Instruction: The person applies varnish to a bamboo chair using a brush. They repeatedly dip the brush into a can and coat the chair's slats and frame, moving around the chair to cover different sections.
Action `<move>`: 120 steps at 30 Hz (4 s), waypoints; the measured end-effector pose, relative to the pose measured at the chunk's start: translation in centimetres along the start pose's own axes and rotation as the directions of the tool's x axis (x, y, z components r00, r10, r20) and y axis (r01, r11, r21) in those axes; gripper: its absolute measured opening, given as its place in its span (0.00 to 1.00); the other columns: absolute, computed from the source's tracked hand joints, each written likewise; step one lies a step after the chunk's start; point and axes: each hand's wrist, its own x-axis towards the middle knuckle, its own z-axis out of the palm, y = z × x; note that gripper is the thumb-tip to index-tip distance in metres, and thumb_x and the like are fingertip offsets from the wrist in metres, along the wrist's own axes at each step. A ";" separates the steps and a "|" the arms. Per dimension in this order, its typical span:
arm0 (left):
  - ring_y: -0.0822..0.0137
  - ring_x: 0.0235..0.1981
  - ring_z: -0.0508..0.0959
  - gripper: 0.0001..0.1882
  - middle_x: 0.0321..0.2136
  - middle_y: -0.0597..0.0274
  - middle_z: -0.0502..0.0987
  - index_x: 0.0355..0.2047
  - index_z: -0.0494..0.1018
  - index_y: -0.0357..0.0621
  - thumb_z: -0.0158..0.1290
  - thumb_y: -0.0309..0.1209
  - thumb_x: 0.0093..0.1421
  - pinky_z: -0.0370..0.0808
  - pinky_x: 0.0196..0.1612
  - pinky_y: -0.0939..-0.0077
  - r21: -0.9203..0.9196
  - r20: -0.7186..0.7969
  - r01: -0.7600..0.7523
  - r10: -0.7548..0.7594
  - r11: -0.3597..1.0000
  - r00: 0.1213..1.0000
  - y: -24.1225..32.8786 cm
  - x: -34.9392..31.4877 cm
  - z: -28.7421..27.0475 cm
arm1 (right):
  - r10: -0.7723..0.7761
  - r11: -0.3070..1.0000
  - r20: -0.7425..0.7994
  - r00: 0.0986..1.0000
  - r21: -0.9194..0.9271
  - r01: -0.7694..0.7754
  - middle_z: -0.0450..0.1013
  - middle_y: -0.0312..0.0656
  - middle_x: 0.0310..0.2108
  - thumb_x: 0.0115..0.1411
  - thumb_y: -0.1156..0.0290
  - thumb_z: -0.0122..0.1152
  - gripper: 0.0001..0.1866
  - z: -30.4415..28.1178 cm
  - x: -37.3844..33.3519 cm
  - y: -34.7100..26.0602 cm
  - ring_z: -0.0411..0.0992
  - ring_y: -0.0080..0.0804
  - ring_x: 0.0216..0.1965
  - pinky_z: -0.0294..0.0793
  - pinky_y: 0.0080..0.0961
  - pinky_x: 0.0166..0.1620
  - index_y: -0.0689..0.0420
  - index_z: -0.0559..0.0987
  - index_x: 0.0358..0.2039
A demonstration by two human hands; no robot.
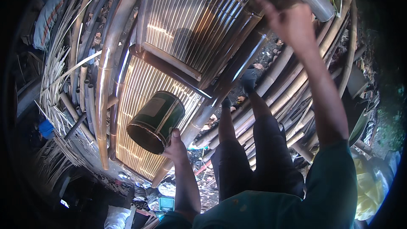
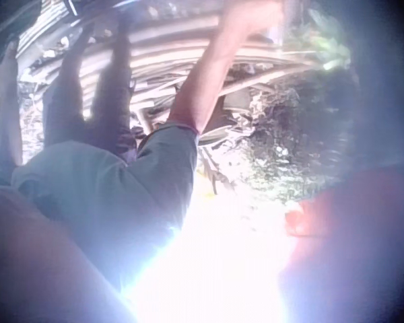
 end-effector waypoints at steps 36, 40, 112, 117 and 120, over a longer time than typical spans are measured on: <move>0.62 0.50 0.76 0.31 0.49 0.56 0.77 0.55 0.71 0.36 0.70 0.33 0.54 0.73 0.55 0.66 -0.356 -0.285 0.113 -0.223 0.928 0.932 -8.7 -6.5 -11.2 | -0.495 0.709 0.759 0.424 0.071 0.701 0.78 0.54 0.27 0.61 0.71 0.61 0.14 31.3 -4.0 -17.9 0.80 0.45 0.25 0.82 0.41 0.34 0.64 0.78 0.45; 0.61 0.48 0.77 0.32 0.49 0.54 0.77 0.55 0.70 0.33 0.71 0.29 0.52 0.73 0.56 0.65 -0.321 -0.266 0.223 -0.314 0.921 0.911 -9.5 -7.4 -11.0 | -0.304 0.809 0.937 0.174 0.157 0.567 0.79 0.53 0.27 0.61 0.65 0.65 0.11 27.6 -5.0 -17.9 0.81 0.43 0.30 0.80 0.39 0.39 0.61 0.81 0.37; 0.59 0.49 0.78 0.31 0.51 0.52 0.77 0.57 0.69 0.33 0.69 0.27 0.54 0.74 0.57 0.64 -0.386 -0.402 0.059 -0.226 0.921 0.887 -7.3 -8.4 -12.1 | -0.387 0.919 0.696 0.605 0.349 0.186 0.79 0.51 0.34 0.55 0.71 0.69 0.11 24.0 -21.9 -13.5 0.79 0.54 0.34 0.80 0.42 0.37 0.54 0.82 0.40; 0.60 0.49 0.78 0.36 0.51 0.47 0.76 0.59 0.63 0.28 0.69 0.26 0.54 0.74 0.57 0.63 -0.310 -0.525 -0.117 -0.067 0.944 0.848 -3.4 -8.0 -13.6 | -0.214 0.827 0.810 0.546 0.448 -0.339 0.81 0.44 0.31 0.59 0.70 0.70 0.10 18.2 -23.0 -15.3 0.80 0.29 0.32 0.78 0.25 0.37 0.58 0.83 0.39; 0.59 0.49 0.77 0.41 0.52 0.48 0.74 0.61 0.60 0.30 0.70 0.25 0.52 0.74 0.56 0.65 -0.142 -0.592 -0.165 0.050 0.976 0.805 -0.3 -9.0 -15.9 | -0.152 0.796 0.720 0.677 0.495 -0.349 0.79 0.41 0.27 0.60 0.68 0.69 0.11 12.4 -21.1 -16.7 0.76 0.22 0.26 0.76 0.24 0.33 0.59 0.83 0.40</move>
